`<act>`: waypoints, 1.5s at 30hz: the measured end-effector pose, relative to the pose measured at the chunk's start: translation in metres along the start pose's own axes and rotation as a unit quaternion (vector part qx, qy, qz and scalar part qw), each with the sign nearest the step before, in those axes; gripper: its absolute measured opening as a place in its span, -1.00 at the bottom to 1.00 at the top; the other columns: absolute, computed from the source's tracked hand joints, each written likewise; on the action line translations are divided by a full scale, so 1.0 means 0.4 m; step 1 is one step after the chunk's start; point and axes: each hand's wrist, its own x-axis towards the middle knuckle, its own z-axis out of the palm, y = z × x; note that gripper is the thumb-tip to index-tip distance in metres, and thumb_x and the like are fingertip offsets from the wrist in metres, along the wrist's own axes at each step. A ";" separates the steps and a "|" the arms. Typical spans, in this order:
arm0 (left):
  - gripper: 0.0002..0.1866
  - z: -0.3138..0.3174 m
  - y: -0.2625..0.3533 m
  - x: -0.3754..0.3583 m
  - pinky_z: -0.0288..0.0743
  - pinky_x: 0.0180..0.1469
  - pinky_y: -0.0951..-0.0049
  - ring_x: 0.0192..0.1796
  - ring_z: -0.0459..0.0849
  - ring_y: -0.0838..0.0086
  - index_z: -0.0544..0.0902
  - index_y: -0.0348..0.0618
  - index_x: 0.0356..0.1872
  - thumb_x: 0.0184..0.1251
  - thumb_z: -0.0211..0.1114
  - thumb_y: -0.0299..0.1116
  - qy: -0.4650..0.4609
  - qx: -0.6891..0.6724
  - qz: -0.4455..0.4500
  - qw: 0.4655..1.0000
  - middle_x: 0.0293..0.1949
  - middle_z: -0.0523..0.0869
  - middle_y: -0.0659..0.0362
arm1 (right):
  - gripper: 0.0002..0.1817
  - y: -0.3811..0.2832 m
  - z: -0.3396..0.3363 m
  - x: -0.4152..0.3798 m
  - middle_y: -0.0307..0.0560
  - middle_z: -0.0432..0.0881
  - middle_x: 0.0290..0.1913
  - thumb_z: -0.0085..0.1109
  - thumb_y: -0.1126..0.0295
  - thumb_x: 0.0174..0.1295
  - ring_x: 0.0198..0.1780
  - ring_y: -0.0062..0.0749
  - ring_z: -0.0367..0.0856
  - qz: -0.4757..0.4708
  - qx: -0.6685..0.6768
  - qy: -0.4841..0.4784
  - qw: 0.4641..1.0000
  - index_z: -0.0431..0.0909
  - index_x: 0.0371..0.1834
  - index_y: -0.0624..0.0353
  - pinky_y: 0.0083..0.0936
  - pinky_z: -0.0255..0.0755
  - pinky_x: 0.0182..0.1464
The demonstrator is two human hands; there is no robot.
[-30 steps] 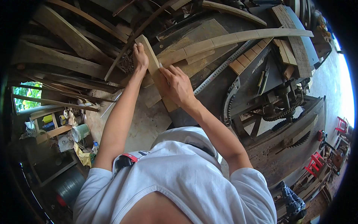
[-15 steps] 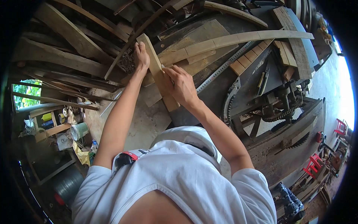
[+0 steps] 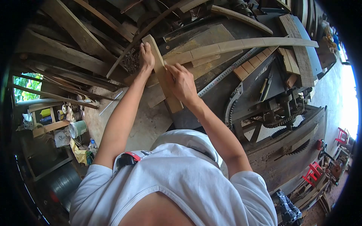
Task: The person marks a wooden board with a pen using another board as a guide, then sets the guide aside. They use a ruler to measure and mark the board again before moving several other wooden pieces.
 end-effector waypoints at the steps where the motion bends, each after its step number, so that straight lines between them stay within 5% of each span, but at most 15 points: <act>1: -0.17 -0.018 0.056 -0.030 0.14 0.62 0.16 0.61 0.23 -0.14 0.15 -0.57 0.54 0.73 -0.26 0.14 0.000 0.016 -0.005 1.000 0.56 0.22 -0.41 | -0.73 -0.005 -0.013 -0.010 0.11 0.69 -0.16 0.16 0.54 0.37 -0.16 0.09 0.71 -0.004 -0.001 -0.001 1.000 0.69 0.09 0.29 -0.26 0.58 -0.08; 5: -0.19 -0.027 0.075 -0.039 0.18 0.59 0.14 0.58 0.28 -0.15 0.18 -0.55 0.54 0.72 -0.25 0.14 0.008 0.028 -0.006 1.000 0.54 0.27 -0.40 | -0.69 -0.025 -0.112 -0.086 0.12 0.74 -0.07 0.17 0.61 0.38 -0.07 -0.02 0.80 0.045 0.017 -0.049 0.998 0.68 0.15 0.26 -0.32 0.63 -0.02; 9: -0.19 -0.024 0.060 -0.037 0.19 0.59 0.14 0.58 0.29 -0.14 0.20 -0.51 0.54 0.72 -0.25 0.15 0.015 0.024 -0.020 0.999 0.54 0.28 -0.39 | -0.59 0.058 -0.213 -0.051 0.09 0.76 -0.10 0.16 0.64 0.35 -0.12 -0.05 0.81 0.016 -0.019 0.037 0.999 0.66 0.25 0.12 -0.25 0.64 -0.10; 13: -0.18 -0.015 0.013 -0.020 0.18 0.60 0.15 0.59 0.28 -0.14 0.21 -0.49 0.54 0.71 -0.24 0.18 0.014 0.032 -0.008 0.999 0.55 0.28 -0.36 | -0.74 0.124 -0.347 0.086 0.06 0.80 -0.07 0.21 0.47 0.43 0.04 -0.02 0.77 -0.075 -0.217 0.017 0.973 0.70 0.13 0.16 -0.23 0.61 0.06; 15: -0.17 0.013 -0.069 0.017 0.14 0.62 0.16 0.61 0.25 -0.13 0.21 -0.48 0.55 0.70 -0.24 0.19 0.014 0.052 0.005 0.999 0.56 0.27 -0.35 | -0.76 0.169 -0.360 0.153 0.06 0.80 -0.04 0.21 0.45 0.43 0.08 -0.01 0.75 -0.097 -0.233 0.013 0.968 0.71 0.10 0.17 -0.21 0.59 0.11; 16: -0.16 -0.022 0.037 -0.030 0.10 0.64 0.18 0.63 0.21 -0.11 0.20 -0.48 0.56 0.70 -0.23 0.20 0.007 0.026 -0.011 1.000 0.57 0.25 -0.35 | -0.78 0.198 -0.367 0.183 0.05 0.80 -0.01 0.21 0.42 0.43 0.12 0.00 0.73 -0.113 -0.244 0.010 0.963 0.73 0.06 0.17 -0.19 0.58 0.15; 17: -0.15 0.020 -0.100 0.026 0.09 0.64 0.20 0.63 0.20 -0.10 0.19 -0.49 0.56 0.70 -0.22 0.20 0.015 0.039 0.013 0.999 0.58 0.24 -0.34 | -0.78 0.228 -0.366 0.209 0.04 0.80 0.01 0.23 0.39 0.40 0.11 0.00 0.73 -0.138 -0.206 -0.012 0.969 0.76 0.02 0.15 -0.20 0.59 0.15; 21: -0.15 -0.014 -0.037 -0.046 0.07 0.65 0.21 0.64 0.18 -0.07 0.18 -0.49 0.57 0.70 -0.20 0.20 -0.010 0.015 -0.023 1.000 0.59 0.22 -0.32 | -0.80 0.303 -0.326 0.246 0.06 0.79 -0.05 0.23 0.31 0.39 0.02 0.05 0.75 -0.180 -0.192 -0.069 0.962 0.76 -0.05 0.12 -0.17 0.62 0.07; 24: -0.15 -0.023 -0.022 -0.067 0.05 0.65 0.22 0.65 0.18 -0.05 0.17 -0.49 0.57 0.69 -0.18 0.20 -0.020 0.008 -0.032 0.999 0.60 0.21 -0.31 | -0.80 0.314 -0.300 0.266 0.08 0.78 -0.07 0.18 0.23 0.43 0.01 0.07 0.73 -0.020 -0.259 -0.105 0.960 0.73 -0.05 0.02 -0.12 0.61 0.04; 25: -0.15 -0.024 -0.021 -0.068 0.05 0.65 0.22 0.65 0.17 -0.04 0.16 -0.49 0.58 0.69 -0.18 0.20 -0.023 0.007 -0.034 0.999 0.60 0.21 -0.30 | -0.80 0.342 -0.286 0.286 0.08 0.78 -0.07 0.18 0.23 0.43 0.01 0.07 0.73 -0.017 -0.256 -0.102 0.961 0.73 -0.05 0.02 -0.12 0.61 0.04; 27: -0.14 -0.030 -0.016 -0.070 0.04 0.65 0.23 0.65 0.17 -0.03 0.15 -0.49 0.58 0.69 -0.17 0.19 -0.034 0.004 -0.035 0.999 0.60 0.20 -0.29 | -0.80 0.399 -0.269 0.341 0.07 0.76 -0.11 0.17 0.20 0.44 0.02 0.05 0.71 -0.161 -0.258 0.002 0.953 0.71 -0.08 -0.01 -0.09 0.61 0.02; 31: -0.14 -0.040 0.000 -0.070 0.02 0.66 0.24 0.66 0.16 0.01 0.14 -0.49 0.59 0.69 -0.15 0.19 -0.057 0.005 -0.039 0.998 0.62 0.19 -0.27 | -0.78 0.408 -0.272 0.380 0.00 0.78 -0.04 0.15 0.23 0.43 0.07 0.04 0.72 -0.040 -0.309 -0.115 0.943 0.73 0.01 -0.07 -0.11 0.62 0.10; 45: -0.13 -0.074 0.019 -0.048 -0.03 0.67 0.28 0.68 0.13 0.11 0.10 -0.49 0.61 0.69 -0.09 0.17 -0.138 -0.009 -0.046 0.989 0.64 0.15 -0.21 | -0.89 0.367 -0.286 0.268 -0.02 0.72 -0.28 0.19 0.29 0.30 -0.08 -0.01 0.73 -0.058 -0.305 -0.044 0.950 0.63 -0.31 0.04 -0.08 0.62 -0.01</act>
